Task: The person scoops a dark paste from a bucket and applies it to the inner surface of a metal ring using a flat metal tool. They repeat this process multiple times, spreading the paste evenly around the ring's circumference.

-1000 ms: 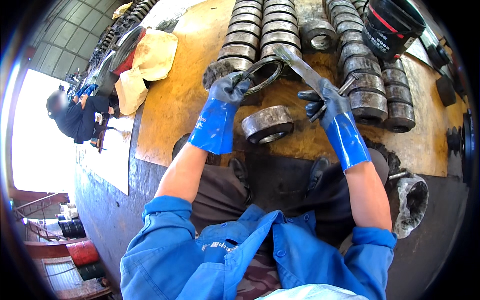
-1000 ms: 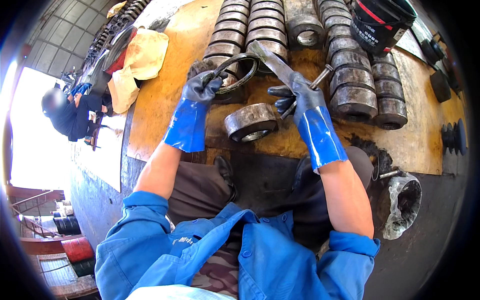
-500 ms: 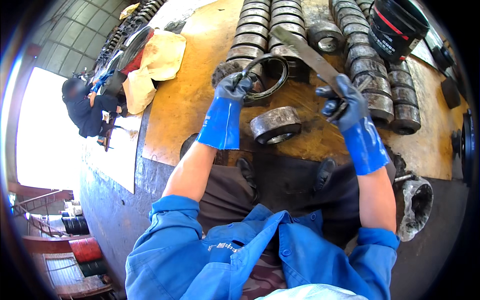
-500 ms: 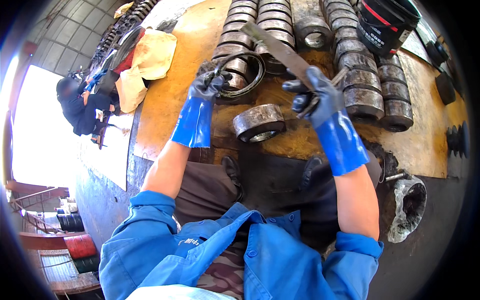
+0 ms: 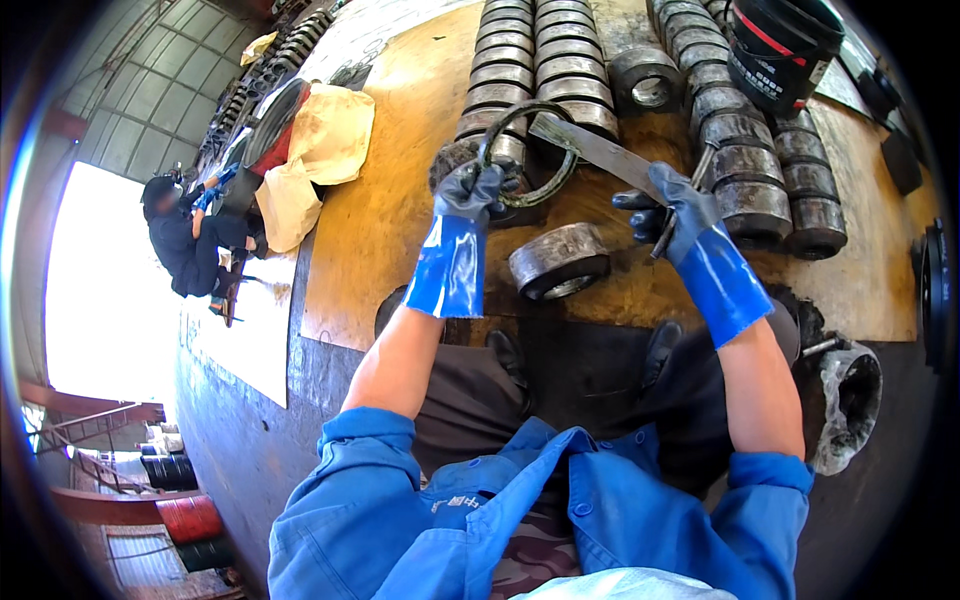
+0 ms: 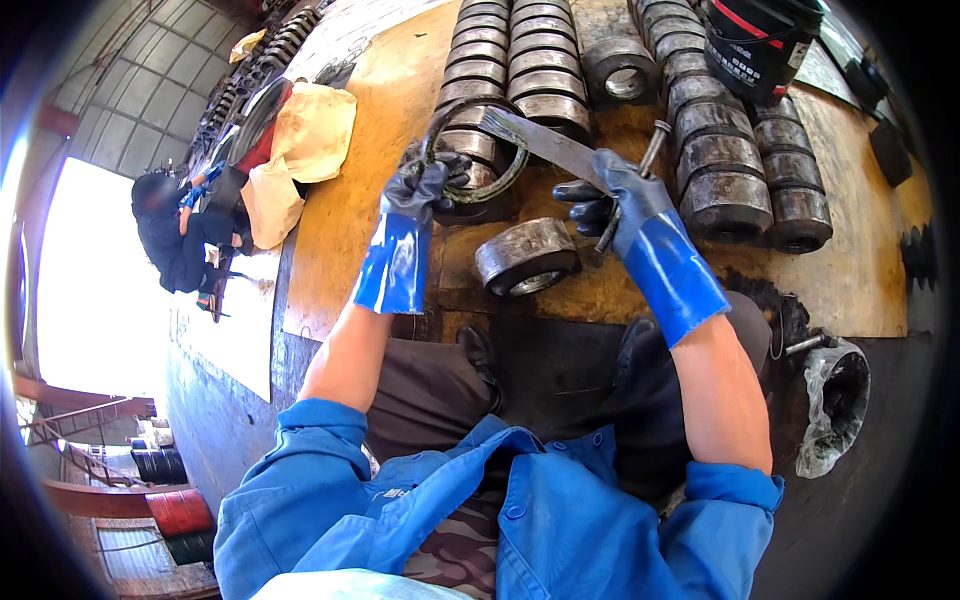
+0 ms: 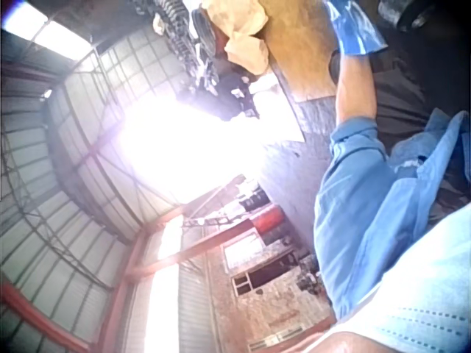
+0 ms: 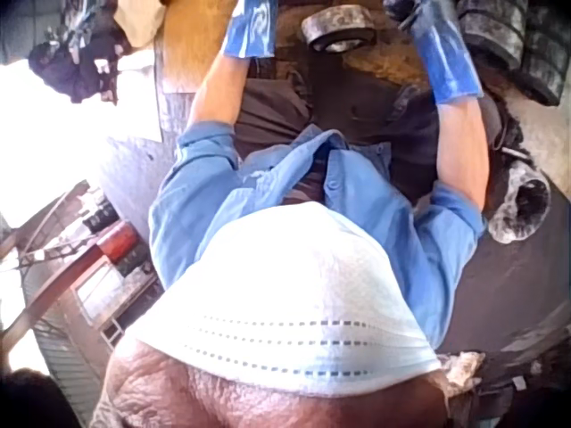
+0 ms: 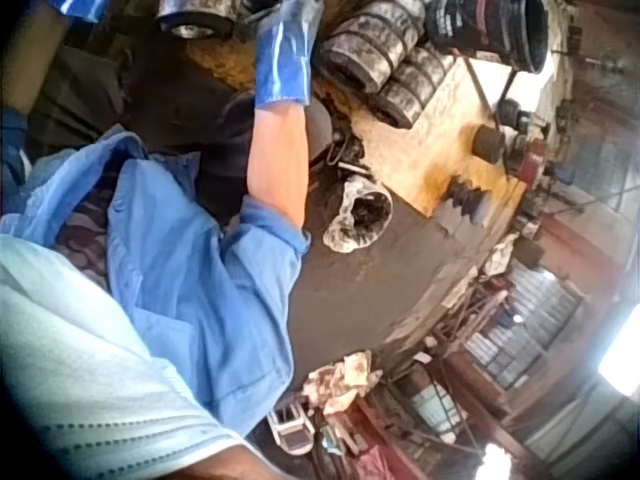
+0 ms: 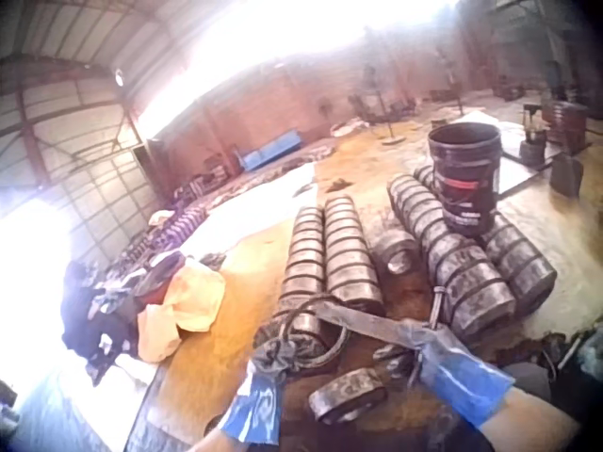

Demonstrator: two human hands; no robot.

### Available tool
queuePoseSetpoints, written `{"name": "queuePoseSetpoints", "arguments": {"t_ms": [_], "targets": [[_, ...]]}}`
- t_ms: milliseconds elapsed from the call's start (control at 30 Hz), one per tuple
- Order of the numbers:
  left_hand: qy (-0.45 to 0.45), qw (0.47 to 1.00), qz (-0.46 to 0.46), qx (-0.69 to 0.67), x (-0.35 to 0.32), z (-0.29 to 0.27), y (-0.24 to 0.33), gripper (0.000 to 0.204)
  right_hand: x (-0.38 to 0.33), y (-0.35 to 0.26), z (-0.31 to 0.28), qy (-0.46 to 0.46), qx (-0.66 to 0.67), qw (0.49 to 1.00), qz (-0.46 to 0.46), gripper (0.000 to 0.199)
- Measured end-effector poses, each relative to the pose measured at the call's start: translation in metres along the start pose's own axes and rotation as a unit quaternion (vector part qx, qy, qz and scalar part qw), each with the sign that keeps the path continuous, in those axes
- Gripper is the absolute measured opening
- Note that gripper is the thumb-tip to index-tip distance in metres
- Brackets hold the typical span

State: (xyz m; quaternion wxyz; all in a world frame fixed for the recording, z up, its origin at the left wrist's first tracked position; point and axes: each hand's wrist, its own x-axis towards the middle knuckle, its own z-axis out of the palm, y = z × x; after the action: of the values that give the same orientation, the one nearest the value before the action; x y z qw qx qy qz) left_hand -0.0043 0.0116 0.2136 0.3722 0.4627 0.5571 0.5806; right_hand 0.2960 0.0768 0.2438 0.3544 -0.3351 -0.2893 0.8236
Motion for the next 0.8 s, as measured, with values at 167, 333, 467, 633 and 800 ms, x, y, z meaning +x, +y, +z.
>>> {"name": "queuePoseSetpoints", "arguments": {"t_ms": [167, 333, 467, 633, 800], "targets": [[0.02, 0.998, -0.062, -0.019, -0.016, 0.034, 0.012, 0.028, -0.004, 0.017, 0.017, -0.026, -0.214, 0.964, -0.154, 0.033], [-0.007, 0.998, -0.033, -0.055, -0.017, 0.039, 0.012, 0.026, 0.003, 0.035, 0.013, -0.133, -0.341, 0.842, -0.397, 0.026], [-0.002, 0.998, -0.044, -0.037, -0.016, 0.03, 0.008, 0.028, -0.001, 0.032, 0.022, -0.049, -0.234, 0.932, -0.272, 0.029], [-0.009, 0.999, -0.03, -0.024, -0.013, 0.026, 0.0, 0.038, 0.003, 0.021, 0.019, -0.026, -0.173, 0.971, -0.161, 0.036], [-0.166, 0.985, 0.02, -0.032, -0.009, 0.01, -0.001, 0.071, 0.006, 0.022, 0.017, -0.056, -0.151, 0.967, -0.197, 0.035]]}}
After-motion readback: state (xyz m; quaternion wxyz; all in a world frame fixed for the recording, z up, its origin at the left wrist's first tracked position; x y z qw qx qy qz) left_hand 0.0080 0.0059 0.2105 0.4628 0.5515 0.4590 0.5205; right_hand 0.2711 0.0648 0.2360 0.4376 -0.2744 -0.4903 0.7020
